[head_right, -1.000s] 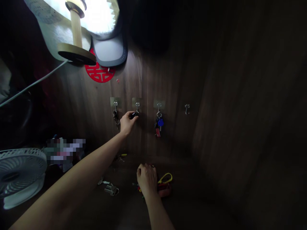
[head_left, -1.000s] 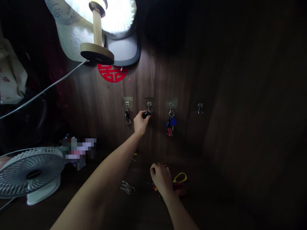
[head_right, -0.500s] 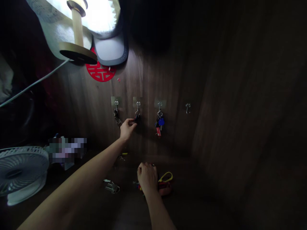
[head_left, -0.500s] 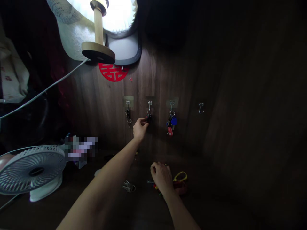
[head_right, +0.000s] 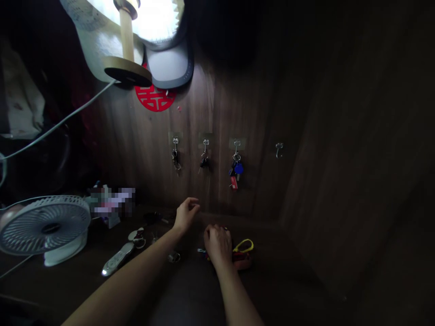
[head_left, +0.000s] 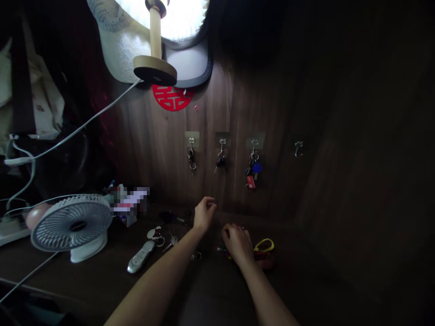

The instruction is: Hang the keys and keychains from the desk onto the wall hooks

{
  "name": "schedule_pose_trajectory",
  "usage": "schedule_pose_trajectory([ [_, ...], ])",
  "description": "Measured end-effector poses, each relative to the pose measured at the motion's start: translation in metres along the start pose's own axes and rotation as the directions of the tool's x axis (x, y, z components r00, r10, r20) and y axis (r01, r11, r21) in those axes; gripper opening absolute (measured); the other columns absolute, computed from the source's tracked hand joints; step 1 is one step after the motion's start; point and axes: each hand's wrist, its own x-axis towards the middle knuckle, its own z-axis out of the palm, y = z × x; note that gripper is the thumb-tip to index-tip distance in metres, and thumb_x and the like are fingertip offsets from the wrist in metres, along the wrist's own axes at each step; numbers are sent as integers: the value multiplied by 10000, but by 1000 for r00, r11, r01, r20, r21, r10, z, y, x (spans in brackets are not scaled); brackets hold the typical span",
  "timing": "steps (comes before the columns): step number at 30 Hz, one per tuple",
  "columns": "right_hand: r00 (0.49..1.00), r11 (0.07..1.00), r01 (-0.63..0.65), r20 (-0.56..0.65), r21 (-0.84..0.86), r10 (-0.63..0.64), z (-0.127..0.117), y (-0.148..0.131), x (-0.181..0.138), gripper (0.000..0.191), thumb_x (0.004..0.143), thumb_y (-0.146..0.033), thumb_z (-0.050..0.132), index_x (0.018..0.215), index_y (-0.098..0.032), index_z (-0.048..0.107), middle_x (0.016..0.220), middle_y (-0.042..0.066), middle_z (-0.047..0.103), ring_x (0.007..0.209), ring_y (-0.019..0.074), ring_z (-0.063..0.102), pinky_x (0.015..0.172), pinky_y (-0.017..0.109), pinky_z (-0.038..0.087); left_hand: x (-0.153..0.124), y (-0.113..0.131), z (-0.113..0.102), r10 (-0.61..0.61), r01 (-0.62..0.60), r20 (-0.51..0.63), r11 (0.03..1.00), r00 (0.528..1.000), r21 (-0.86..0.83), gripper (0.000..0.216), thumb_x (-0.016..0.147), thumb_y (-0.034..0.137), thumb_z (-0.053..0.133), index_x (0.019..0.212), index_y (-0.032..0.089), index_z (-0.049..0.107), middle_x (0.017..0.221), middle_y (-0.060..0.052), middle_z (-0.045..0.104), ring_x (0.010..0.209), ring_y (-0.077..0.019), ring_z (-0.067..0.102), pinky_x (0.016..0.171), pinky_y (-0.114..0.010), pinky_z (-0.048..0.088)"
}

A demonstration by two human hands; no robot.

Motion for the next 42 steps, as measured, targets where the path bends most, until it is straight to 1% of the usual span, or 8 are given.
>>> schedule_pose_trajectory([
  [5, 1000, 1000, 17, 0, -24, -17, 0, -1, 0, 183, 868, -231, 450, 840, -222, 630, 880, 45, 662, 884, 187, 591, 718, 297, 301, -28, -22, -11, 23, -25, 56, 999, 998, 37, 171, 750, 121, 552, 893, 187, 618, 792, -1, 685, 756, -132, 636, 694, -223, 467],
  [11, 1000, 999, 23, -16, -45, -24, 0, -2, -1, 184, 863, -227, 446, 811, -227, 622, 849, 34, 659, 867, 182, 591, 703, 289, 301, -48, -39, -42, 57, -102, 174, 959, 983, 263, 189, 788, 140, 510, 933, 213, 607, 929, -10, 679, 899, -152, 619, 817, -252, 442],
  [17, 1000, 999, 28, -5, -24, -28, 2, -1, 0, 204, 868, -225, 433, 790, -230, 621, 838, 27, 651, 857, 172, 587, 698, 274, 310, -65, -41, -69, 60, -173, 233, 845, 971, 506, 184, 805, 185, 513, 952, 231, 613, 1011, -19, 654, 1000, -198, 572, 869, -318, 401],
  [24, 1000, 1000, 13, -1, -6, -13, 3, -1, 0, 199, 870, -243, 435, 798, -237, 621, 853, 16, 654, 863, 158, 582, 710, 266, 306, -65, -45, -93, 34, -97, 109, 747, 994, 658, 187, 833, 225, 492, 975, 230, 613, 1022, -34, 640, 1001, -216, 556, 877, -349, 390],
  [27, 1000, 1000, 17, 5, 6, -17, 3, 0, 0, 205, 873, -244, 429, 796, -236, 619, 841, 12, 655, 884, 161, 578, 715, 268, 303, -62, -51, -99, -6, -9, 17, 683, 1000, 731, 237, 817, 248, 523, 1034, 210, 611, 1129, -75, 592, 1046, -254, 532, 891, -373, 396],
  [32, 1000, 1000, 23, -2, 13, -23, 2, -1, -1, 209, 876, -244, 424, 806, -239, 621, 848, 13, 654, 889, 171, 577, 718, 278, 304, -57, -61, -100, -19, 41, -37, 606, 999, 794, 354, 820, 328, 538, 1129, 162, 586, 1258, -151, 517, 1162, -296, 468, 976, -408, 353],
  [37, 1000, 1000, 30, 5, 10, -30, 2, -1, -1, 211, 876, -243, 427, 800, -237, 624, 858, 17, 659, 889, 177, 576, 711, 279, 305, -50, -71, -98, -62, 103, -82, 593, 995, 799, 457, 828, 409, 514, 1225, 184, 533, 1345, -172, 451, 1263, -345, 367, 1014, -491, 296],
  [42, 1000, 1000, 23, 8, 16, -23, 2, -2, 0, 204, 877, -240, 430, 811, -237, 623, 866, 14, 663, 884, 169, 579, 719, 276, 301, -49, -70, -99, -77, 103, -70, 599, 995, 794, 437, 818, 418, 526, 1190, 193, 558, 1332, -166, 467, 1192, -330, 450, 1013, -489, 291],
])
